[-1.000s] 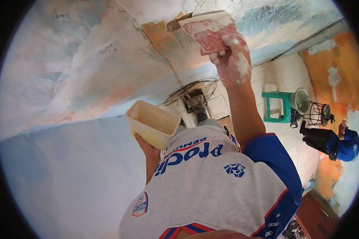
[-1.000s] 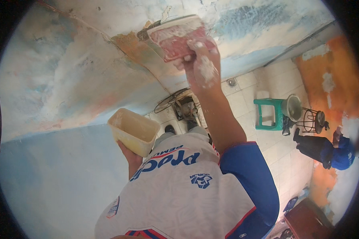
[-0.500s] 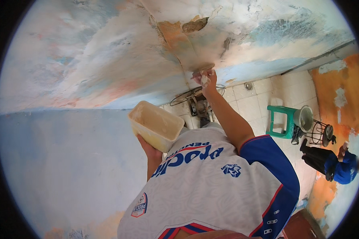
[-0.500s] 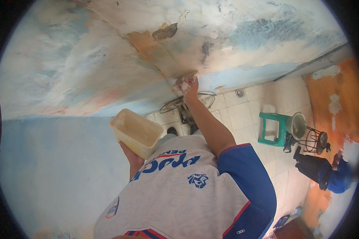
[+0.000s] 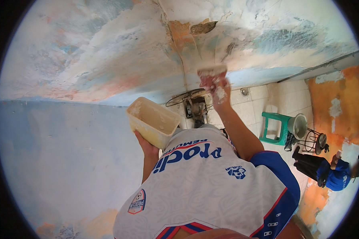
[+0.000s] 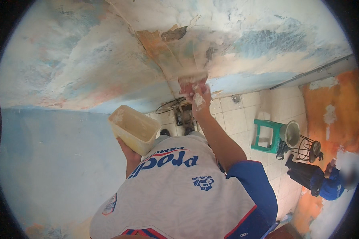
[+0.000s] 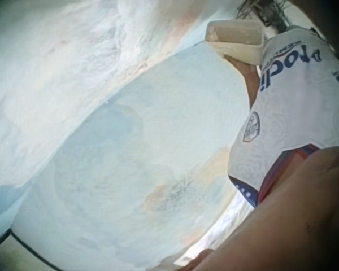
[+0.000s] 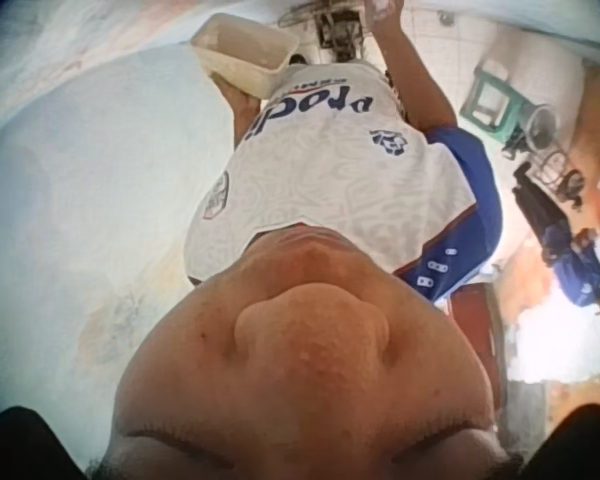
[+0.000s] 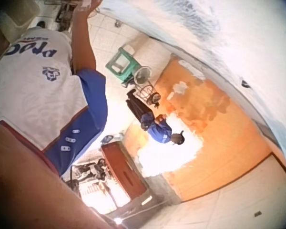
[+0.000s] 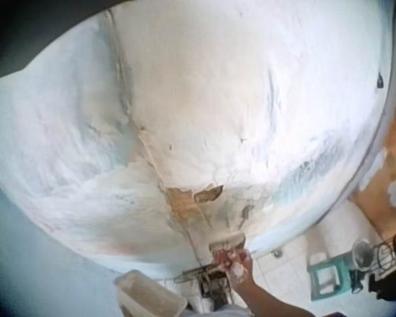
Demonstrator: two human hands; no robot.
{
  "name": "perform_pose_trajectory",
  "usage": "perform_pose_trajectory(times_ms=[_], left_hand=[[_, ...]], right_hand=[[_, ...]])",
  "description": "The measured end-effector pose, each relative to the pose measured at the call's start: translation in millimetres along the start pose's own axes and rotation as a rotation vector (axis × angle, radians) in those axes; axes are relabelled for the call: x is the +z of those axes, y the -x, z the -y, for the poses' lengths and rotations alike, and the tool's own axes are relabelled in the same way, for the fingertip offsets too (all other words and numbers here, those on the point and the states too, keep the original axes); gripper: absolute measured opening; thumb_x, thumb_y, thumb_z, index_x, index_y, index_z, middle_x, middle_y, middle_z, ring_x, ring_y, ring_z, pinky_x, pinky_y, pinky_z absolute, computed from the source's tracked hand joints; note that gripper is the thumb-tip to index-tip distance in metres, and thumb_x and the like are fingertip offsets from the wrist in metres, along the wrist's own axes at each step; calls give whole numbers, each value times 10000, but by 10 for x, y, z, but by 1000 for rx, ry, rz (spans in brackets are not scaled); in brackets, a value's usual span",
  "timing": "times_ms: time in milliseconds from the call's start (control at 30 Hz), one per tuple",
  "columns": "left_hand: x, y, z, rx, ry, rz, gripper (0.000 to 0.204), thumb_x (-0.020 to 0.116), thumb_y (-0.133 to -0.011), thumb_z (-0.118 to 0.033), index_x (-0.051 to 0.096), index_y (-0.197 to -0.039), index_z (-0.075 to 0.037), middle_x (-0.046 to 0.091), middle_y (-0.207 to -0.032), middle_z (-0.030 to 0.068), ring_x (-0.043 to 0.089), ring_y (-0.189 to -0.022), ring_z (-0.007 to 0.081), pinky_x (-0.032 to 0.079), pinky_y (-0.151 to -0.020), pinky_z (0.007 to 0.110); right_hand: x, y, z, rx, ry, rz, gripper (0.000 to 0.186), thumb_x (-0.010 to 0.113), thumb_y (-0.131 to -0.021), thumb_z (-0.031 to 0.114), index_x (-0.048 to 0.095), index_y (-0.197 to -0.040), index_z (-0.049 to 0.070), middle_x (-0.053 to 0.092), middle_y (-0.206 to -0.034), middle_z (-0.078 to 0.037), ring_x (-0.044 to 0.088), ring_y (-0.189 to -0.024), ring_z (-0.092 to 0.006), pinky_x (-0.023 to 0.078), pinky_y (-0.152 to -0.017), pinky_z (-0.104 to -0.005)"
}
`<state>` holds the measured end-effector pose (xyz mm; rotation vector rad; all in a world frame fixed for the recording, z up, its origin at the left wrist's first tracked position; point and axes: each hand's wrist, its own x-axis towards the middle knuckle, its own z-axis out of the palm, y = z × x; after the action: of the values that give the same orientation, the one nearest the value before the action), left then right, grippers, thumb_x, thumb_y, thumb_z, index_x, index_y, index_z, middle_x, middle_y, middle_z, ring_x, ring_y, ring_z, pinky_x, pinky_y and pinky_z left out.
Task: The person applies plaster to holes and cracks in a wall and ceiling using a putty knife, occasionally dipping the knife into a container of plaster.
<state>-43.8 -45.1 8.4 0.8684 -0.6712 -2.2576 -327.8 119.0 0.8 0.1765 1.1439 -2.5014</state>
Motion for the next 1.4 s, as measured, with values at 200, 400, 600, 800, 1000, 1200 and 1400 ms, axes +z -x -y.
perform_pose_trajectory(times_ms=[200,400,600,800,1000,1200,1400], left_hand=[[-57,-118,13,-63,6,48,681,388,-984,-583,297,-1492,-139,389,-1494,98,403,-1347,307,375,-1099,470],[104,-17,-42,-45,-47,-64,672,352,-992,-585,293,-1495,-143,385,-1498,102,394,-1356,312,369,-1103,476],[-52,-93,11,-102,39,44,670,326,-998,-586,286,-1498,-143,380,-1501,105,390,-1360,316,366,-1107,478],[-28,-158,-19,-57,19,-12,652,306,-1007,-576,295,-1494,-144,390,-1494,104,404,-1350,312,374,-1102,473],[-186,-243,-166,-81,4,-6,642,308,-1010,-568,309,-1488,-140,404,-1485,100,416,-1341,305,377,-1100,465],[-147,-426,-498,-89,-46,52,647,317,-1007,-571,321,-1483,-133,406,-1486,100,418,-1337,303,377,-1099,457],[-307,-527,-940,-113,-89,-2,659,314,-1003,-582,319,-1486,-133,407,-1486,102,411,-1343,309,368,-1104,460]], right_hand=[[-735,-552,-964,144,-34,171,276,663,-928,268,464,-994,88,648,-858,-81,613,-670,-133,523,-535,-258],[928,-279,283,-95,-27,11,117,564,-954,138,461,-964,83,582,-757,-61,585,-629,-136,535,-550,-286],[1272,357,1295,-232,-149,195,149,592,-899,115,535,-1021,52,594,-821,-49,552,-635,-99,504,-544,-255],[435,285,727,-95,51,-11,214,586,-881,134,565,-1086,76,653,-907,-38,616,-729,-119,486,-577,-270],[-756,-398,-652,350,214,-100,222,464,-954,277,546,-1013,79,635,-794,-80,653,-791,-231,533,-642,-339],[-886,-1046,-1068,315,-92,-2,307,461,-921,415,499,-977,116,677,-890,-146,671,-836,-318,508,-752,-467],[877,-539,82,-111,7,54,292,492,-957,345,586,-909,73,690,-844,-174,668,-813,-315,514,-839,-504]])
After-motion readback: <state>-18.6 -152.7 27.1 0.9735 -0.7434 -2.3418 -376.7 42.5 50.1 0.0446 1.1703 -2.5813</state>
